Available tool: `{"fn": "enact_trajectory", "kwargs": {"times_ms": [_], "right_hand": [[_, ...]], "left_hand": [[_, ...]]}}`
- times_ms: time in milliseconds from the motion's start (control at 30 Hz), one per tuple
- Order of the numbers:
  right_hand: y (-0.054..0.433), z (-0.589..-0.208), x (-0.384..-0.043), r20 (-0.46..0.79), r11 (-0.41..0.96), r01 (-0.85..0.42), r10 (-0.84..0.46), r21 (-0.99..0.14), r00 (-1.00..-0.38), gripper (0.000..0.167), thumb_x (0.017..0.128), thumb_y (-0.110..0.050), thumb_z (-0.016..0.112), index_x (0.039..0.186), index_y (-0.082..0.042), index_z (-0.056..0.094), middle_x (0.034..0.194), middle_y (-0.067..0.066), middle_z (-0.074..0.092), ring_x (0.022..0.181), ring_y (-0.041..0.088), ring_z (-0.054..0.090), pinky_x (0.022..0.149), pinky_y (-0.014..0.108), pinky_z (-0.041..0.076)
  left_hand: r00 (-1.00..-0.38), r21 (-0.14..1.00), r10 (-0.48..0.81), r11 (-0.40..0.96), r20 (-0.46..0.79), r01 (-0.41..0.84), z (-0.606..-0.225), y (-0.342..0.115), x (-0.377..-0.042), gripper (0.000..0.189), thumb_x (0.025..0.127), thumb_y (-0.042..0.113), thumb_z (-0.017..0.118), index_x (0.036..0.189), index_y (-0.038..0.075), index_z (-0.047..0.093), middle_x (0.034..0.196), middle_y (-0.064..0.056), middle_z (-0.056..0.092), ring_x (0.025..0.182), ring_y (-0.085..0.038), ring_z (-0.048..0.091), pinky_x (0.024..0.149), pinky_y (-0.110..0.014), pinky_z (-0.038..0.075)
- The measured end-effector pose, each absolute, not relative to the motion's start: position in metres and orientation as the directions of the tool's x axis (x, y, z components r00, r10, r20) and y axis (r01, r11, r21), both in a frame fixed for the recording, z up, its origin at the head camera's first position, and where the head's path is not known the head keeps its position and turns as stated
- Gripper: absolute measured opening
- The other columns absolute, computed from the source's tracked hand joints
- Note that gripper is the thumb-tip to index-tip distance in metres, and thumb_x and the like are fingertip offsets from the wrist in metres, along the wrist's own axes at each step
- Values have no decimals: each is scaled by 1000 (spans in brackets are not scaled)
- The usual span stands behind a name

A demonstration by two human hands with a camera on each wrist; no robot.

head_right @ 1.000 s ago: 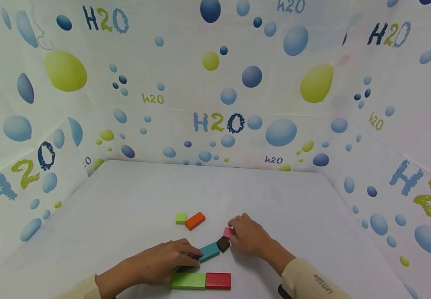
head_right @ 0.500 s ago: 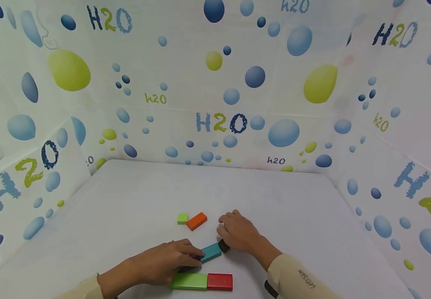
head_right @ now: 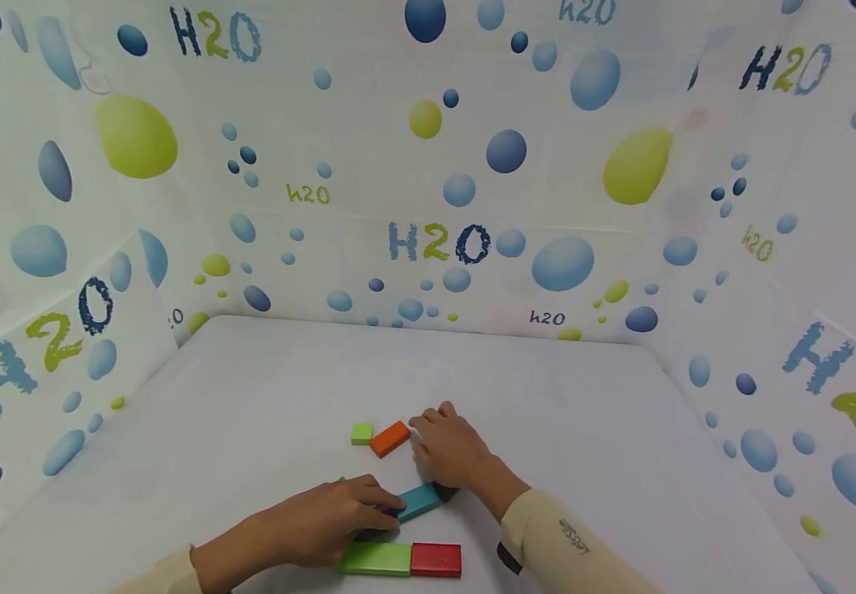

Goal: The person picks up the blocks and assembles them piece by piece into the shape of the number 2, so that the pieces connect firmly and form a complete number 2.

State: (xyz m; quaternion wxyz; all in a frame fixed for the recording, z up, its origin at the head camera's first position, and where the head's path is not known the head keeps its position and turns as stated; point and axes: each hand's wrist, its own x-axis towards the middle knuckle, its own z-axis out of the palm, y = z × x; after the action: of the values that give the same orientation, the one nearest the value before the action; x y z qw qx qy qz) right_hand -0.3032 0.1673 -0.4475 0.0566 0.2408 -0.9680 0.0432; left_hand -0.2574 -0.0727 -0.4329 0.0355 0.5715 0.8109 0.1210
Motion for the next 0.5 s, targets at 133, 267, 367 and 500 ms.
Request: {"fn": "enact_trajectory", "kwargs": {"times_ms": [133, 267, 367, 500], "right_hand": [[159, -447, -305, 129, 883, -465, -454, -63, -881, 43, 99, -25, 64, 140, -14, 60, 134, 2, 64, 112, 25, 50, 94, 38, 51], [152, -446, -308, 102, 889, -450, -442, -83, -891, 45, 98, -23, 65, 143, -17, 58, 139, 0, 61, 115, 26, 47, 93, 39, 50], [145, -443, -311, 76, 889, -444, -438, -113, -896, 46, 99, -22, 62, 145, -19, 56, 142, 0, 59, 117, 26, 45, 94, 40, 48], [131, -435, -314, 55, 880, -444, -442, -167, -895, 47, 100, -26, 61, 146, -20, 55, 143, 0, 59, 118, 25, 44, 95, 41, 47]], "left_hand": [[-350, 239, 933, 323, 81, 916, -433, -76, -256, 43, 85, 8, 80, 124, 26, 74, 134, 9, 64, 112, -6, 56, 87, -20, 53], [-345, 246, 935, 316, 84, 916, -434, -76, -256, 43, 85, 9, 81, 124, 25, 74, 134, 9, 63, 112, -7, 56, 87, -20, 53], [-343, 244, 935, 312, 93, 918, -434, -76, -256, 44, 84, 10, 81, 125, 25, 74, 134, 8, 64, 113, -7, 56, 87, -19, 53], [-338, 244, 936, 307, 99, 920, -433, -76, -255, 43, 85, 9, 81, 124, 24, 74, 134, 8, 64, 114, -8, 57, 88, -19, 53]]}}
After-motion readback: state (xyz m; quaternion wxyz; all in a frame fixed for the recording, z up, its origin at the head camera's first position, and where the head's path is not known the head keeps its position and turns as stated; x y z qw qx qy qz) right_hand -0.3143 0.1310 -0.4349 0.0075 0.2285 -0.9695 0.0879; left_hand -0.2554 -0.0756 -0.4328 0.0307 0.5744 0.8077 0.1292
